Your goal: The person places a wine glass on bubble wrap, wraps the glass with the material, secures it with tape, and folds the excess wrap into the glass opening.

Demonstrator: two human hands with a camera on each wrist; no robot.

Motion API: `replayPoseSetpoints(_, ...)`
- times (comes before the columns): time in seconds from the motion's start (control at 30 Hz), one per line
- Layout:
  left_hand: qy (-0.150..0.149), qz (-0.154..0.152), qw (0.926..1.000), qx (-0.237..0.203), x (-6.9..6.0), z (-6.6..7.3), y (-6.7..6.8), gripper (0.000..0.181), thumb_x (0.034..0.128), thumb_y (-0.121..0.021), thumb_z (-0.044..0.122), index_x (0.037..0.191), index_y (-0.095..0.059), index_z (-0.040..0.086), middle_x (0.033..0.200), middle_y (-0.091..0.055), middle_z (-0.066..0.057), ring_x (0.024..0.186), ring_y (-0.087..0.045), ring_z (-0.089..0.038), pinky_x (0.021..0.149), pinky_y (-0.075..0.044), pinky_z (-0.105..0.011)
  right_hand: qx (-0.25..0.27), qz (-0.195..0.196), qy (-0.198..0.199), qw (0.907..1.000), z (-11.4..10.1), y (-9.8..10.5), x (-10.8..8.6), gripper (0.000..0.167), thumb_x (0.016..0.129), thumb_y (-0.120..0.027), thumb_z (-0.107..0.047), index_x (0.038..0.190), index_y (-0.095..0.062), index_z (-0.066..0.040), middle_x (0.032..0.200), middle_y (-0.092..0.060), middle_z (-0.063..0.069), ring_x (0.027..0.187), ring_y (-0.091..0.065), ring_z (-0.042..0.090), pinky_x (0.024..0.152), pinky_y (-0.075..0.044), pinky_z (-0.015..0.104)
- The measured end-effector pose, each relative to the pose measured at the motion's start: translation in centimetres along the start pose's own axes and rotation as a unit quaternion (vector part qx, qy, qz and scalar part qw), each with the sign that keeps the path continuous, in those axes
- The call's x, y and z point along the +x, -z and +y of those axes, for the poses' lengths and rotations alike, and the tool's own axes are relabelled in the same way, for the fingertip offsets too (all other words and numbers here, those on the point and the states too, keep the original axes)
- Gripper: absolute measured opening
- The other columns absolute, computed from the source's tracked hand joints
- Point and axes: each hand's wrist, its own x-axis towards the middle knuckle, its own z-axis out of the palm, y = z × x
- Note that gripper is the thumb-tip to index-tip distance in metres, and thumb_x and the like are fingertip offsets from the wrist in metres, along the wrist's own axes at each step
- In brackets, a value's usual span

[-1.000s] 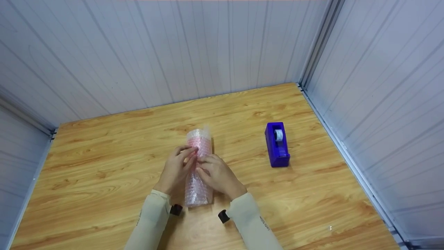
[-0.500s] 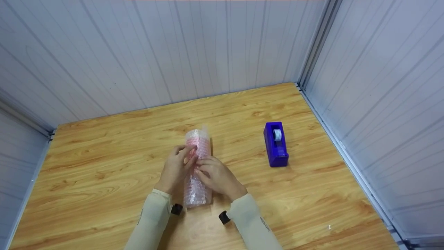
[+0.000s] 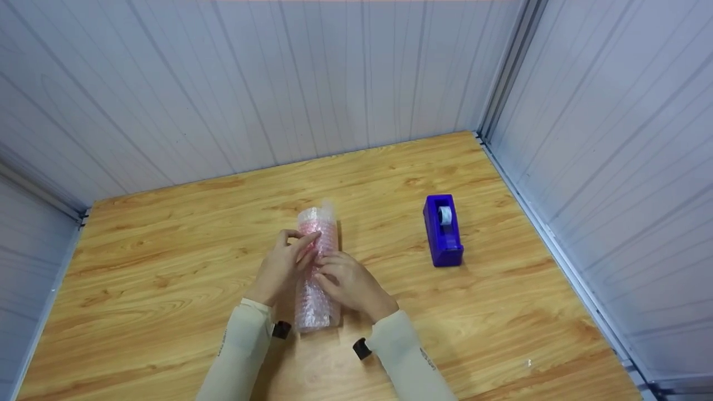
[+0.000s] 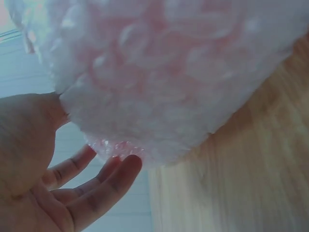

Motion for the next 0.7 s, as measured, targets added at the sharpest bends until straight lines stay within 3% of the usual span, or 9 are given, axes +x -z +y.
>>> replayPoseSetpoints(0.2, 0.018, -0.058, 0.998, -0.019, 0.3, -0.1, 0.5, 0.045, 0.0969, -0.069, 0.028, 0.141, -0.06, 0.023, 0.127, -0.048, -0.016, 0.099, -0.059, -0.03, 0.079, -0.054, -0.044, 0.018, -0.01, -0.022, 0.9995, -0.2, 0.6, -0.4, 0.018, 0.097, -0.067, -0.012, 0.108, -0.075, -0.001, 0.123, -0.068, 0.012, 0.121, -0.059, 0.032, 0.106, -0.044, 0.043)
replayPoseSetpoints(0.43, 0.035, -0.084, 0.9949, -0.044, 0.4, -0.1, 1.0, 0.047, 0.0971, -0.068, 0.03, 0.142, -0.058, 0.024, 0.13, -0.048, -0.016, 0.101, -0.058, -0.029, 0.082, -0.053, -0.043, 0.034, 0.011, -0.017, 0.9992, 0.1, 1.5, -0.8, 0.017, 0.095, -0.068, -0.008, 0.11, -0.074, -0.001, 0.116, -0.069, 0.012, 0.113, -0.063, 0.028, 0.098, -0.05, 0.039)
replayPoseSetpoints(0.7, 0.071, -0.107, 0.9893, -0.07, 0.5, 0.0, 1.1, 0.048, 0.0973, -0.068, 0.032, 0.144, -0.056, 0.027, 0.132, -0.045, -0.011, 0.103, -0.055, -0.024, 0.083, -0.051, -0.039, -0.053, 0.043, -0.045, 0.9967, 1.0, 5.5, -2.8, 0.019, 0.093, -0.072, -0.01, 0.112, -0.074, -0.008, 0.111, -0.07, 0.006, 0.105, -0.064, 0.023, 0.091, -0.054, 0.04)
